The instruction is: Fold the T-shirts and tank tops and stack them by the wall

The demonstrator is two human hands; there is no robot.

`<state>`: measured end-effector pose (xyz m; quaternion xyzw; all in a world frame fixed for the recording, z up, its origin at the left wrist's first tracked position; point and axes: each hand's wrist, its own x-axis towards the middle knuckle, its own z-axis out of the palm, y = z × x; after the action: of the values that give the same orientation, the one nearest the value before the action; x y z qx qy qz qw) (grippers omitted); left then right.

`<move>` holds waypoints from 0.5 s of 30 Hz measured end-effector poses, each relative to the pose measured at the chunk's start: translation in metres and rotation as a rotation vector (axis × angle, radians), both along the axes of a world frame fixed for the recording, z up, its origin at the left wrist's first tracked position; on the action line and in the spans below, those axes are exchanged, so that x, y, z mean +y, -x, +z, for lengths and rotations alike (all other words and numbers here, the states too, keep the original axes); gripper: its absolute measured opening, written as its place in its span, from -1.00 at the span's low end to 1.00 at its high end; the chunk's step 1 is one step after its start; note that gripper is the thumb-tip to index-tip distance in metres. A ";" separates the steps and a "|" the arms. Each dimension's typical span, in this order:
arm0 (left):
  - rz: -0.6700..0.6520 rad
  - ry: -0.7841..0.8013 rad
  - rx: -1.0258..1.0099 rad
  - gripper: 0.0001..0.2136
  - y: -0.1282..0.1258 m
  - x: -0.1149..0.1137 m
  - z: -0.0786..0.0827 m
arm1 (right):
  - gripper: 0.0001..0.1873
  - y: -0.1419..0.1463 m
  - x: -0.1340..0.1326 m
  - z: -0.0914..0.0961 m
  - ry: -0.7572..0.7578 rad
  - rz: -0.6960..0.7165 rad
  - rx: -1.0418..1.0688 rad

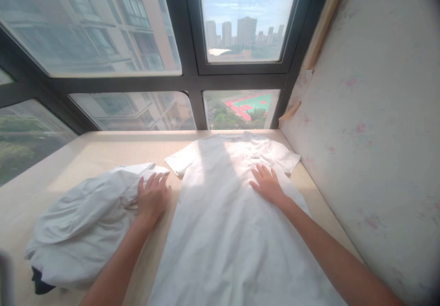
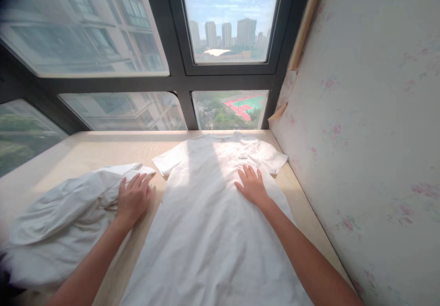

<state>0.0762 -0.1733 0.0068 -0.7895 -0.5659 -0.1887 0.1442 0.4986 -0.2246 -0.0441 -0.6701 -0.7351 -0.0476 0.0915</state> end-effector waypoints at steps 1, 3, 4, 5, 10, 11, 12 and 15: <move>-0.036 0.018 -0.001 -0.64 -0.011 -0.005 -0.003 | -0.47 0.000 0.000 0.001 0.004 -0.005 -0.005; -0.122 0.087 0.011 -0.61 -0.034 -0.023 -0.010 | -0.46 0.000 -0.009 0.003 0.007 -0.012 0.004; -0.152 0.135 0.025 -0.59 -0.044 -0.034 -0.015 | -0.45 -0.001 -0.017 0.002 0.005 -0.012 0.015; -0.168 0.186 0.041 -0.56 -0.052 -0.047 -0.020 | -0.44 -0.002 -0.028 0.001 0.001 -0.011 0.030; -0.176 0.241 0.099 -0.54 -0.044 -0.113 -0.033 | -0.46 -0.020 -0.119 -0.003 -0.045 0.028 0.105; -0.188 0.203 0.089 -0.55 -0.034 -0.127 -0.034 | -0.48 -0.026 -0.141 -0.003 -0.058 0.033 0.127; -0.204 0.167 0.071 -0.55 -0.023 -0.142 -0.035 | -0.49 -0.033 -0.165 -0.002 -0.073 0.027 0.151; -0.257 0.160 -0.010 -0.53 0.012 -0.190 -0.042 | -0.51 -0.055 -0.237 -0.002 -0.112 -0.062 0.208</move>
<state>0.0643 -0.3633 -0.0353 -0.8635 -0.4741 -0.1640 0.0528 0.5536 -0.4620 -0.0462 -0.6878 -0.6966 -0.0215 0.2031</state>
